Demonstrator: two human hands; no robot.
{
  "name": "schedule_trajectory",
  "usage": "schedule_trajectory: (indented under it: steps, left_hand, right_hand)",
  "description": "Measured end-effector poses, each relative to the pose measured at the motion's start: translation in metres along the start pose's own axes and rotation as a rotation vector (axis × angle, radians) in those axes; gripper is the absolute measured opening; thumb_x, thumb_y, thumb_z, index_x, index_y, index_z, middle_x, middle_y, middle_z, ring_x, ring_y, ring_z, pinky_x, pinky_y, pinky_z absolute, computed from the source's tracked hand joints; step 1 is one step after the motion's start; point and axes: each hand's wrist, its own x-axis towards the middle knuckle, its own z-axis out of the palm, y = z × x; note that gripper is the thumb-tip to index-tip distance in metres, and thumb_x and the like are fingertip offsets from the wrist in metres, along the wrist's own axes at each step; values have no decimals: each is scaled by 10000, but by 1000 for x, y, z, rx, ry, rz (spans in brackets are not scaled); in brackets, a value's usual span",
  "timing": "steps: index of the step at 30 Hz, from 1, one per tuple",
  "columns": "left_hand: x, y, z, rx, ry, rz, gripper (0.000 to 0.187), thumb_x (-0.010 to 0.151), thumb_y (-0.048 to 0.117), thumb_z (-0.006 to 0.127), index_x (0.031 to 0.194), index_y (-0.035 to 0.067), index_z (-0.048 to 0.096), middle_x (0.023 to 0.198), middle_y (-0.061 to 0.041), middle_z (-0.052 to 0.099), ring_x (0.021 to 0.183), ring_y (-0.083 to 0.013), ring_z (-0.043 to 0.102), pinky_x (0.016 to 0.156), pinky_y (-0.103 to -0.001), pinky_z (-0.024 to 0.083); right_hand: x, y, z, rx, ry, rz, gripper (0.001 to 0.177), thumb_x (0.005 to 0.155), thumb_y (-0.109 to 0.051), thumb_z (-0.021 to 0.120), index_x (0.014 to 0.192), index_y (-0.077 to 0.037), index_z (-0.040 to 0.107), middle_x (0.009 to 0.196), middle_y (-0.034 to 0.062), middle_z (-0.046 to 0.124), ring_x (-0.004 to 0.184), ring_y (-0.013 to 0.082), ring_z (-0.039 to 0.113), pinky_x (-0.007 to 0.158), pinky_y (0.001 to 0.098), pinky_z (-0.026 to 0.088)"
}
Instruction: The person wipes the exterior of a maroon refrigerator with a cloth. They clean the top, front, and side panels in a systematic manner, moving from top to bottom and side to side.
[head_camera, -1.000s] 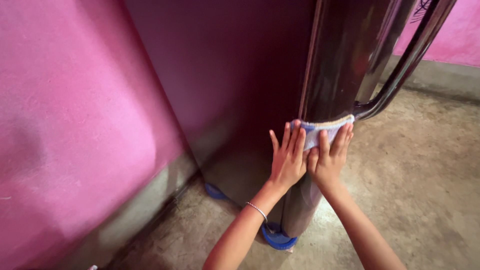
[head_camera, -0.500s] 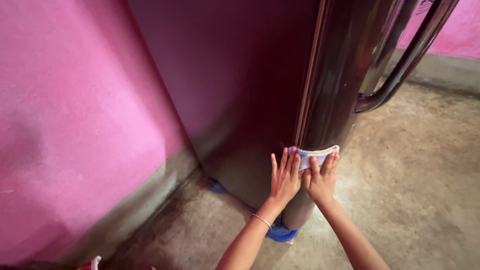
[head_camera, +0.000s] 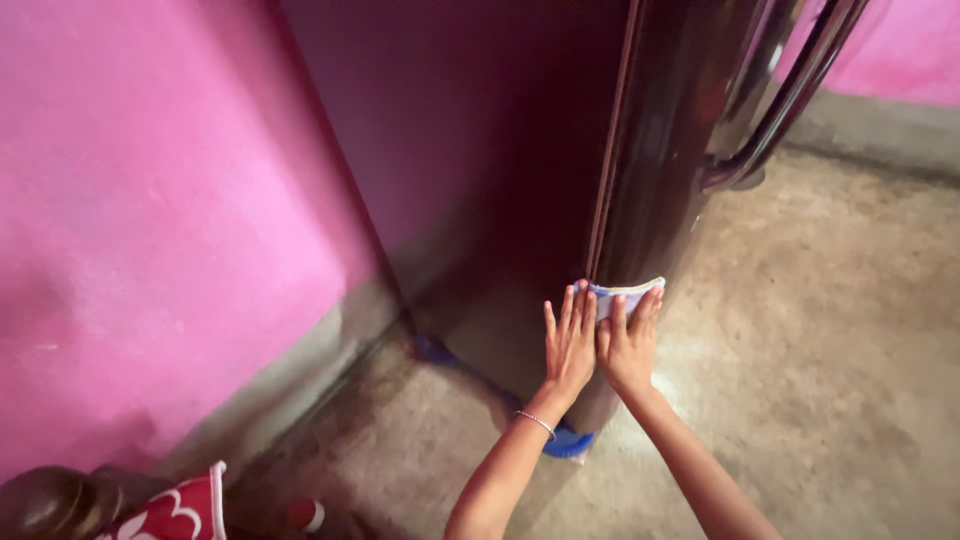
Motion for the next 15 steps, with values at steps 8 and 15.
schedule_trajectory:
  steps: [8,15]
  left_hand:
    - [76,12,-65,-86,185,116,708,1042,287,513,1654,81,225,1740,-120,198,1617,-306,204,1270,-674,83]
    - [147,39,-136,-106,290,177,693,1072,360,490,1660,130,205,1742,-94,191,1630,-291,204,1291,-677,50]
  right_hand:
    - [90,0,-23,25,123,-37,671,1080,-209,498,1671,-140,188,1689,351,11,1562,611,95,1270,723,161]
    - [183,-10,-59,78,257,-64,564,1144,-331,358,1670,-163,244,1712,297,92,1611,531,156,1337,648,185]
